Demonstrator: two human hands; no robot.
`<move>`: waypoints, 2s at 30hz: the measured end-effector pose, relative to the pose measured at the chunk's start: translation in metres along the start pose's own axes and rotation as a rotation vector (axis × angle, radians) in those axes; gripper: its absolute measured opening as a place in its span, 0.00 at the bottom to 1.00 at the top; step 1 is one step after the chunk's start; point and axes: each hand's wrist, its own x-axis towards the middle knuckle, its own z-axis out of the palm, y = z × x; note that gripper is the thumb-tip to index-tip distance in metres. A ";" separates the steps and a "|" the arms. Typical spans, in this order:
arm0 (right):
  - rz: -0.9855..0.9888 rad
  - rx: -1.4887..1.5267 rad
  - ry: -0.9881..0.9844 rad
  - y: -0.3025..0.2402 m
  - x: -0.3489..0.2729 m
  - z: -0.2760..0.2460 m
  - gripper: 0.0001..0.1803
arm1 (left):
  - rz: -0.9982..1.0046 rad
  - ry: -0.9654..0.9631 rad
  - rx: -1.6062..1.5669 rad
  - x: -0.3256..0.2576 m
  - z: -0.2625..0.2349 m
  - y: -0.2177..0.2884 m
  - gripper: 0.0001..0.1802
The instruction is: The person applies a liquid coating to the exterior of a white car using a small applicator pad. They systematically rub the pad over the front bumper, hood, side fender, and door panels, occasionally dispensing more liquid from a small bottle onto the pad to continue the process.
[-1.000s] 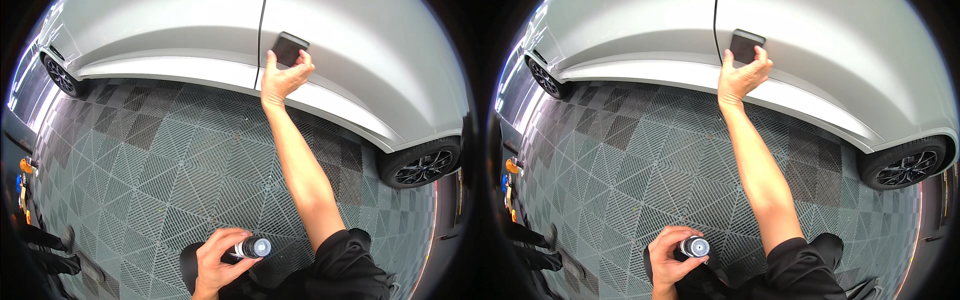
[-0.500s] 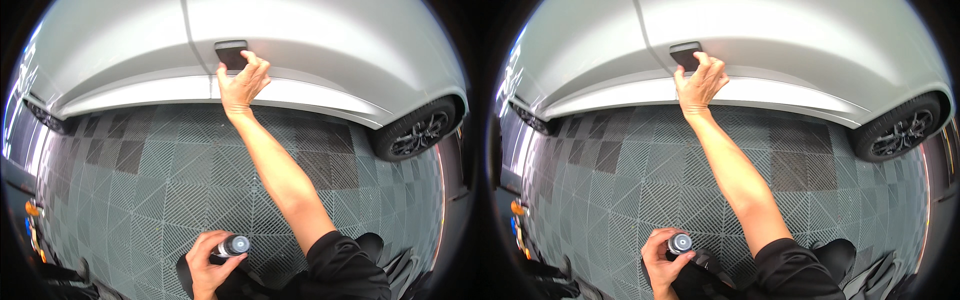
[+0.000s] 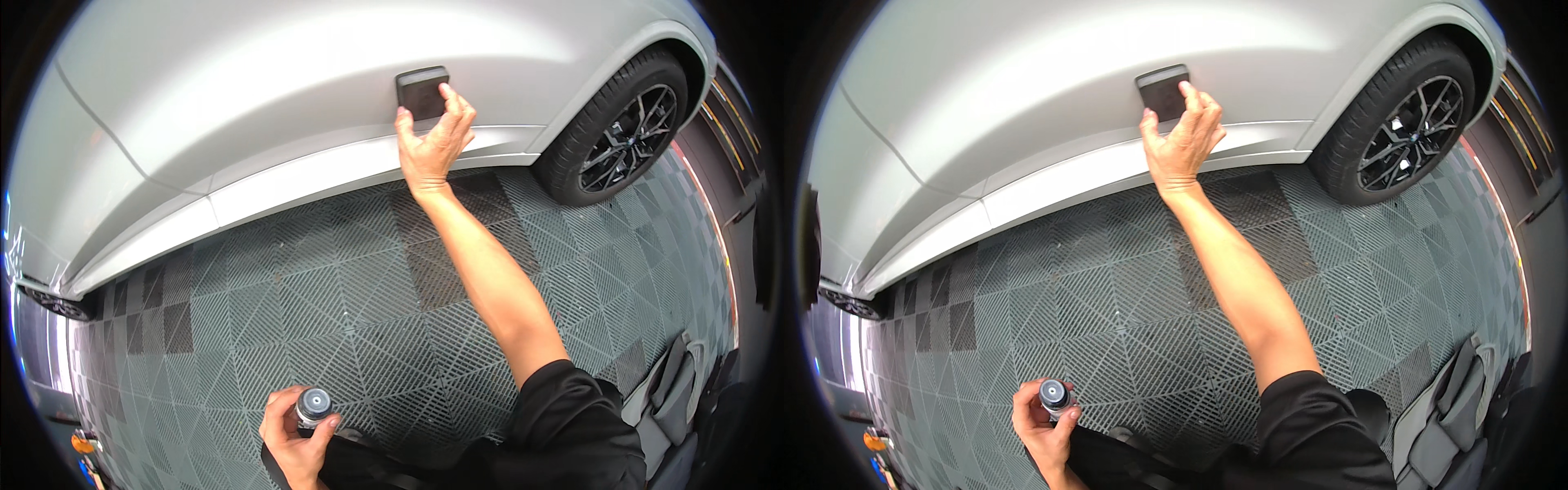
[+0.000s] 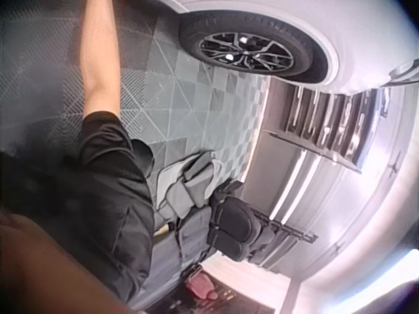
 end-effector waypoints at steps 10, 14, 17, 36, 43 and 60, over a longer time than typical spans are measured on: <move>0.109 -0.246 0.040 0.124 0.085 -0.079 0.38 | -0.005 -0.039 0.017 0.011 0.046 0.014 0.30; 0.217 -0.220 0.055 0.161 0.099 -0.097 0.38 | -0.032 0.022 -0.020 0.013 0.057 0.018 0.30; 0.191 -0.215 0.091 0.177 0.101 -0.102 0.38 | -0.035 0.000 0.006 0.009 0.051 0.020 0.30; 0.594 0.104 0.046 0.018 -0.040 0.012 0.35 | 0.112 0.004 0.042 -0.025 -0.043 0.014 0.32; 0.607 0.181 0.022 -0.085 -0.101 0.073 0.37 | 0.098 0.039 -0.021 -0.036 -0.079 0.005 0.33; 0.581 0.221 -0.157 -0.265 -0.194 0.155 0.36 | 0.032 0.094 -0.093 -0.034 -0.112 -0.022 0.31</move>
